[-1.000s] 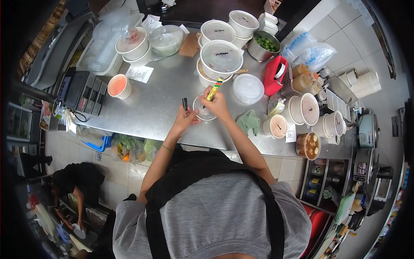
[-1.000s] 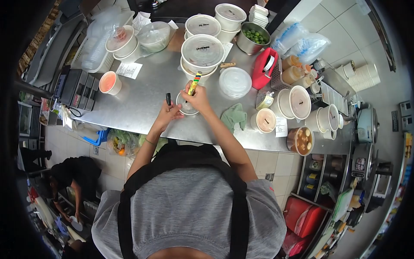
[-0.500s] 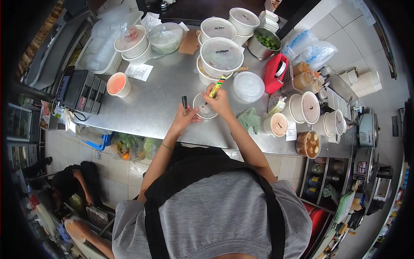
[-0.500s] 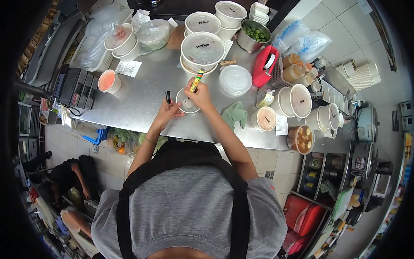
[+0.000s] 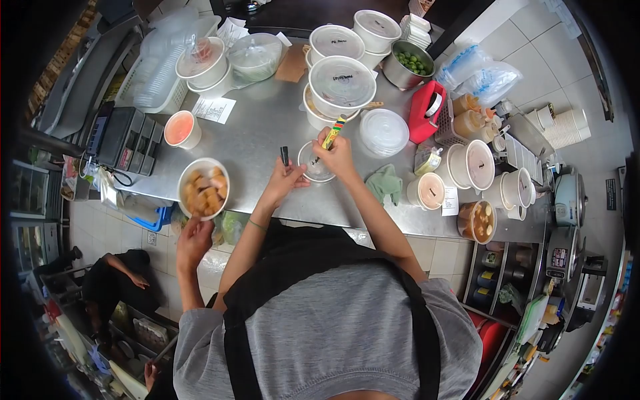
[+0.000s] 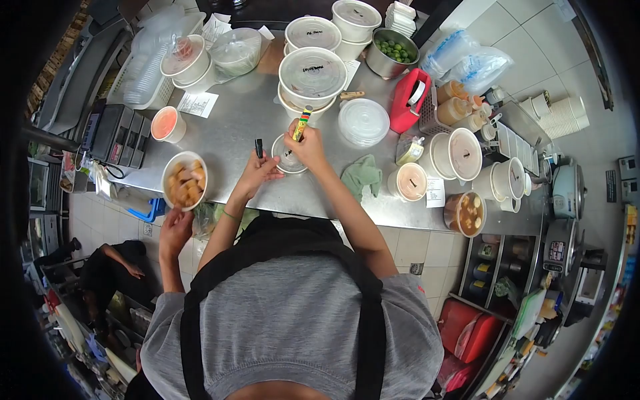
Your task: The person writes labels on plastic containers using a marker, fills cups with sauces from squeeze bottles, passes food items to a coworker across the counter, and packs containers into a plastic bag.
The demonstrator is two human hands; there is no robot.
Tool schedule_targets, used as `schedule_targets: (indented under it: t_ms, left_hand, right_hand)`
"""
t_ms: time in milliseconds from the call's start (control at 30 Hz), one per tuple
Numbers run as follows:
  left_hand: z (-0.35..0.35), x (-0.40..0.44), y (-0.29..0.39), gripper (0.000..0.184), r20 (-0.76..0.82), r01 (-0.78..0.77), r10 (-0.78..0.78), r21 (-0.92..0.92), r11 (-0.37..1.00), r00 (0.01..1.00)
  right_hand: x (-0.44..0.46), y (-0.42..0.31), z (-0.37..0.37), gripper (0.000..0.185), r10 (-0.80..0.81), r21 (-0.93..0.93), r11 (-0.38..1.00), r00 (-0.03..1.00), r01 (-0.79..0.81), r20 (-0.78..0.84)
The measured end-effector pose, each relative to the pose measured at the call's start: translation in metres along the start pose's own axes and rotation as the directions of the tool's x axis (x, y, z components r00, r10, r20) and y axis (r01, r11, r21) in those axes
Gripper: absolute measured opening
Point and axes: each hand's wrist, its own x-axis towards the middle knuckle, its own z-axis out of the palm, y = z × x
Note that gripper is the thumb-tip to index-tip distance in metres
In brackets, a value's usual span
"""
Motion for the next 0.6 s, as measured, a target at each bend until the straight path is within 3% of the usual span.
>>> schedule_targets:
  t_ms: [167,200,233,300,600]
  left_hand:
    - [-0.001,0.001,-0.004,0.035,-0.001,-0.006,0.006,-0.018,1.000,1.000]
    - [-0.001,0.001,-0.007,0.035,-0.020,0.028,-0.032,-0.201,0.979,0.999]
    - [0.000,0.001,-0.006,0.035,-0.020,0.027,-0.031,-0.202,0.979,0.999]
    - [0.000,0.000,-0.003,0.035,-0.003,-0.013,0.013,-0.020,1.000,1.000]
    - [0.005,-0.004,0.005,0.034,0.003,0.000,0.000,-0.023,1.000,1.000]
  right_hand:
    - [0.000,-0.005,0.000,0.020,-0.018,-0.052,0.999,1.000,0.018,0.015]
    - [0.001,-0.003,-0.001,0.020,-0.001,-0.058,0.998,1.000,0.002,0.016]
    - [0.001,-0.004,-0.002,0.020,-0.001,-0.059,0.998,1.000,0.002,0.017]
    - [0.002,-0.005,-0.002,0.020,0.016,-0.025,1.000,1.000,-0.016,0.026]
    - [0.002,0.000,0.000,0.018,0.000,-0.029,1.000,1.000,-0.001,-0.025]
